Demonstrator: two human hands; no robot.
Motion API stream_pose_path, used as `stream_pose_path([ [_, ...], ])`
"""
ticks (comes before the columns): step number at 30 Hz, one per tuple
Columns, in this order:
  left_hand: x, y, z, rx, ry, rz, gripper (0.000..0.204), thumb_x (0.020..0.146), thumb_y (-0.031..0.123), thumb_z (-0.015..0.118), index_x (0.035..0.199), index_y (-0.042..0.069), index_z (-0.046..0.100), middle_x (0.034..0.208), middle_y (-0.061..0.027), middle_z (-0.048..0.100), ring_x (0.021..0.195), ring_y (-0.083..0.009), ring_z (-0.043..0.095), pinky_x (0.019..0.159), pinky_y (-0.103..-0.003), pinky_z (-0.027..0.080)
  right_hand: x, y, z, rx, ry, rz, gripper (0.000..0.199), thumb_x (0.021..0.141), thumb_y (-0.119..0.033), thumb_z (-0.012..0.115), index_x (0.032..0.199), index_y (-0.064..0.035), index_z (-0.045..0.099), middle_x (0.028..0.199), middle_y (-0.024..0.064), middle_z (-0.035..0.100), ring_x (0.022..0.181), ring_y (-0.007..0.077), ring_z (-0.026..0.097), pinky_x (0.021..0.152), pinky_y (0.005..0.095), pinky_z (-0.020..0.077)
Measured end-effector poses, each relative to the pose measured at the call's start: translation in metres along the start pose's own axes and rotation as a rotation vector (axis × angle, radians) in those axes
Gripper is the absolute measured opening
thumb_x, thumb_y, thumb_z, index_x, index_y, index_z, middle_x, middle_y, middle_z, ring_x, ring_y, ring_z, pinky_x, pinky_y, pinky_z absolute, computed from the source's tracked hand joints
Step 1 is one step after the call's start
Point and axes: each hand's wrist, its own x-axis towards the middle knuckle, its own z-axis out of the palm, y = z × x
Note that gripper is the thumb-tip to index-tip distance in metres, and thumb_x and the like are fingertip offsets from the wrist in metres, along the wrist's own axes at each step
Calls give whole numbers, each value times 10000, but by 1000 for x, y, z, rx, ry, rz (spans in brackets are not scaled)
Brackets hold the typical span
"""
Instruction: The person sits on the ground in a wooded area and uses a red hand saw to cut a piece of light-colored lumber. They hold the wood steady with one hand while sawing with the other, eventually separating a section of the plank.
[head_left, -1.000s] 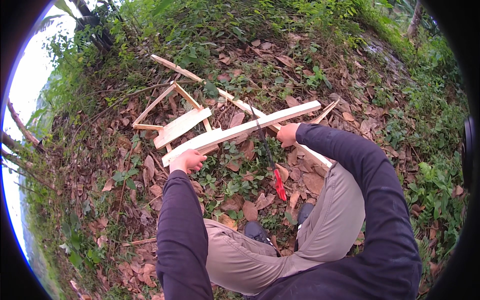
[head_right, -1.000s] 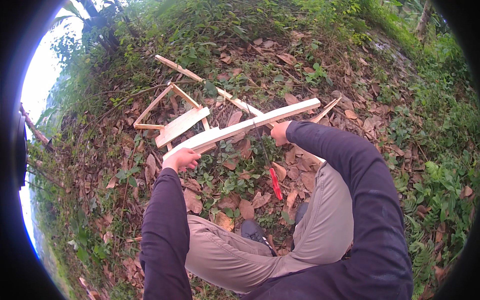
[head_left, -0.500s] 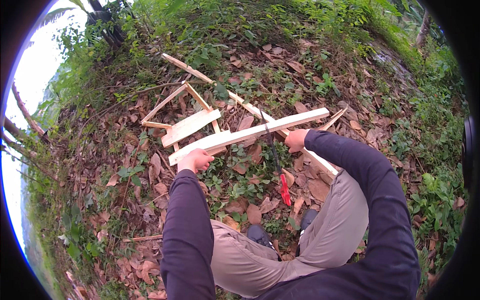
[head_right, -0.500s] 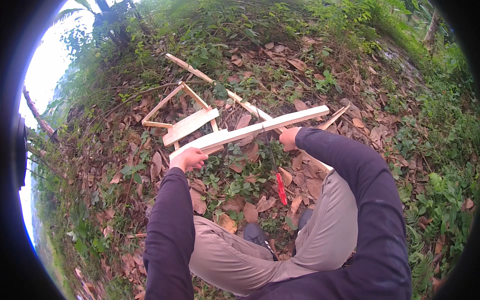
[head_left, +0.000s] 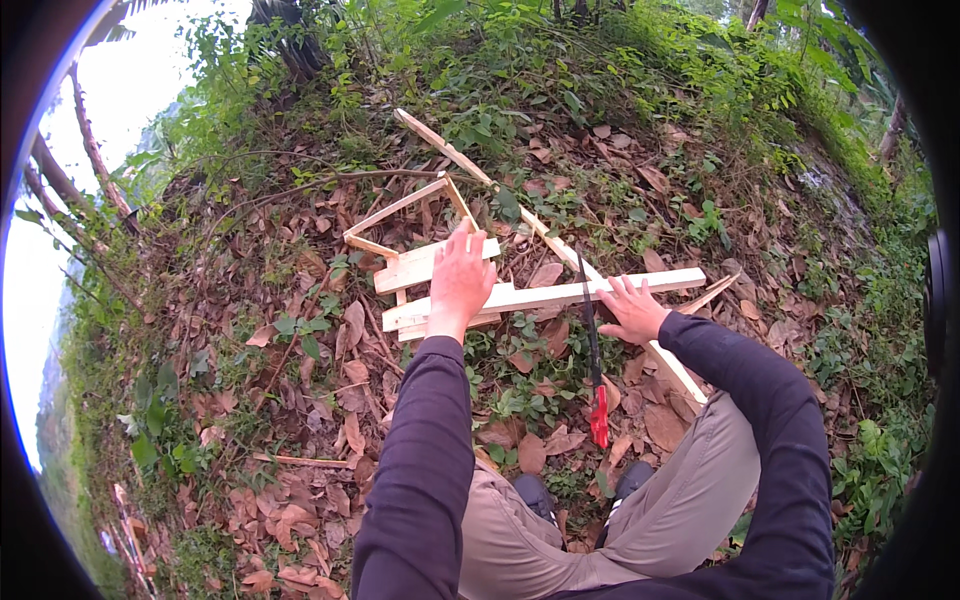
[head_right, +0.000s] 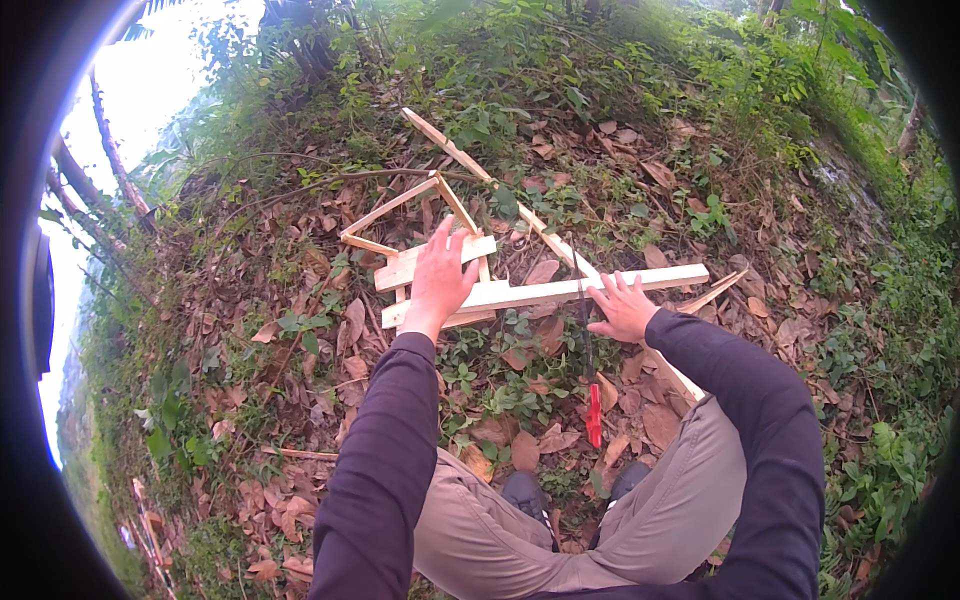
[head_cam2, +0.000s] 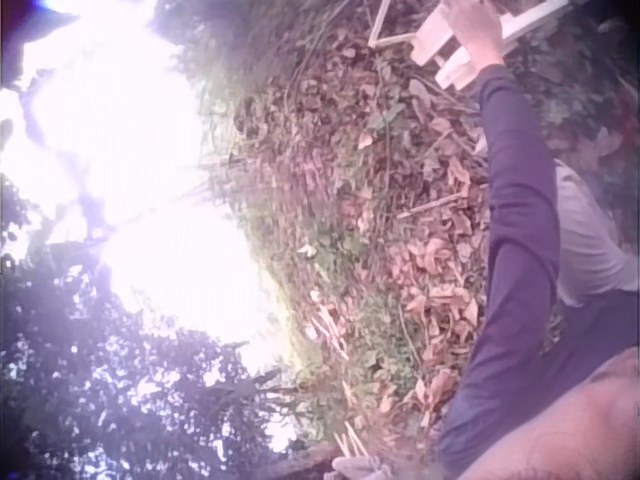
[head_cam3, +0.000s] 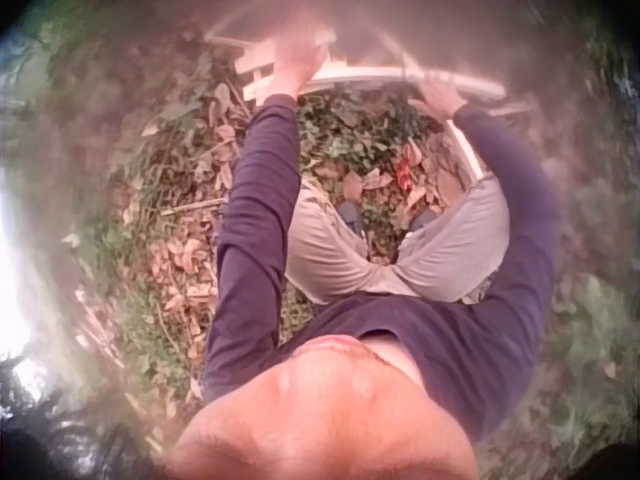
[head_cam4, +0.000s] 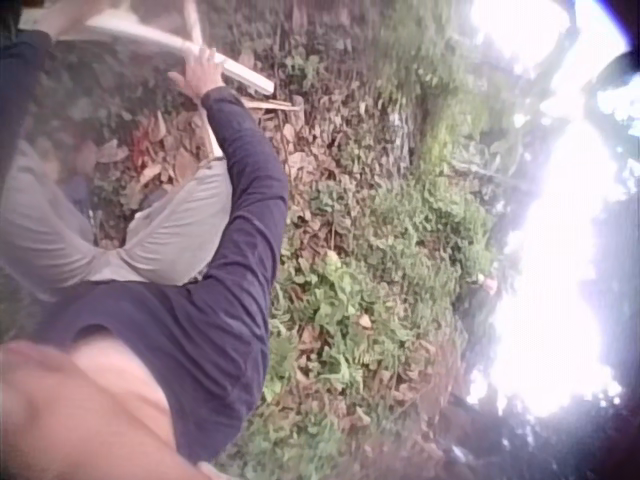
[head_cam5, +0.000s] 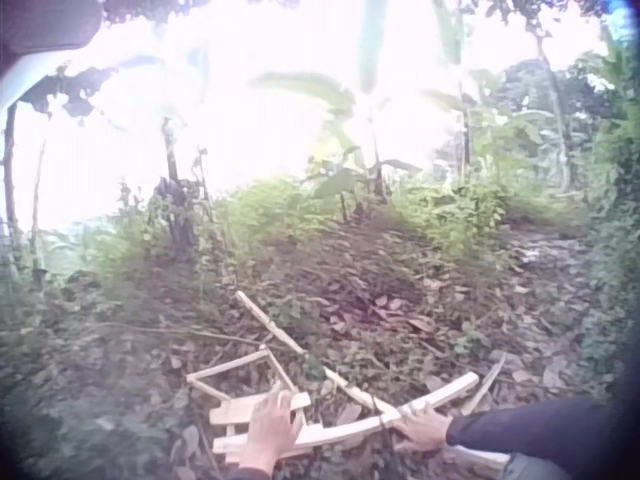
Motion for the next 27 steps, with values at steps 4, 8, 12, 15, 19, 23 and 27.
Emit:
stream_pose_path([
  [4,15,29,9,-120,-470,87,345,870,182,670,1187,60,606,1377,-151,536,1165,-338,618,961,-436,525,21,-59,-85,320,367,-138,760,989,-582,468,1499,-37,325,1538,278,289,1448,462,272,1126,675,240],
  [8,19,68,21,-79,-527,300,285,874,135,628,1139,30,621,1167,-148,611,1080,-321,653,874,-440,564,17,-157,-171,548,620,-681,763,995,-579,458,1513,-36,321,1505,264,359,1425,438,335,1171,613,234],
  [12,28,99,20,-226,-438,407,312,855,131,628,1150,34,598,1156,-159,613,1114,-320,631,911,-454,546,38,-156,-161,483,585,-977,754,986,-601,456,1519,-74,376,1439,241,474,1377,363,440,1162,572,310],
  [15,28,93,21,-67,-403,480,504,882,221,643,1342,68,508,1342,-160,522,1231,-322,560,1006,-450,499,52,-80,-134,356,562,-553,674,1020,-537,433,1487,-51,409,1407,248,500,1348,373,467,1148,549,314],
  [19,34,88,6,-104,-678,262,449,910,271,625,1312,83,558,1363,-176,532,1250,-324,558,1014,-427,500,37,-51,-107,680,548,105,670,1061,-470,369,1466,63,378,1472,293,425,1365,432,423,1139,517,320],
  [23,18,45,7,254,-381,605,431,926,325,609,1292,100,574,1221,-158,575,1095,-342,638,970,-431,516,43,-118,-170,544,615,-700,621,1037,-453,446,1541,-104,350,1542,275,346,1409,414,388,1186,502,283],
  [27,19,64,18,-94,-436,578,427,928,325,621,1289,102,572,1164,-144,589,1033,-356,652,938,-459,519,45,-44,-98,155,609,-425,631,992,-431,547,1552,-208,359,1516,207,421,1372,357,457,1182,504,298],
])
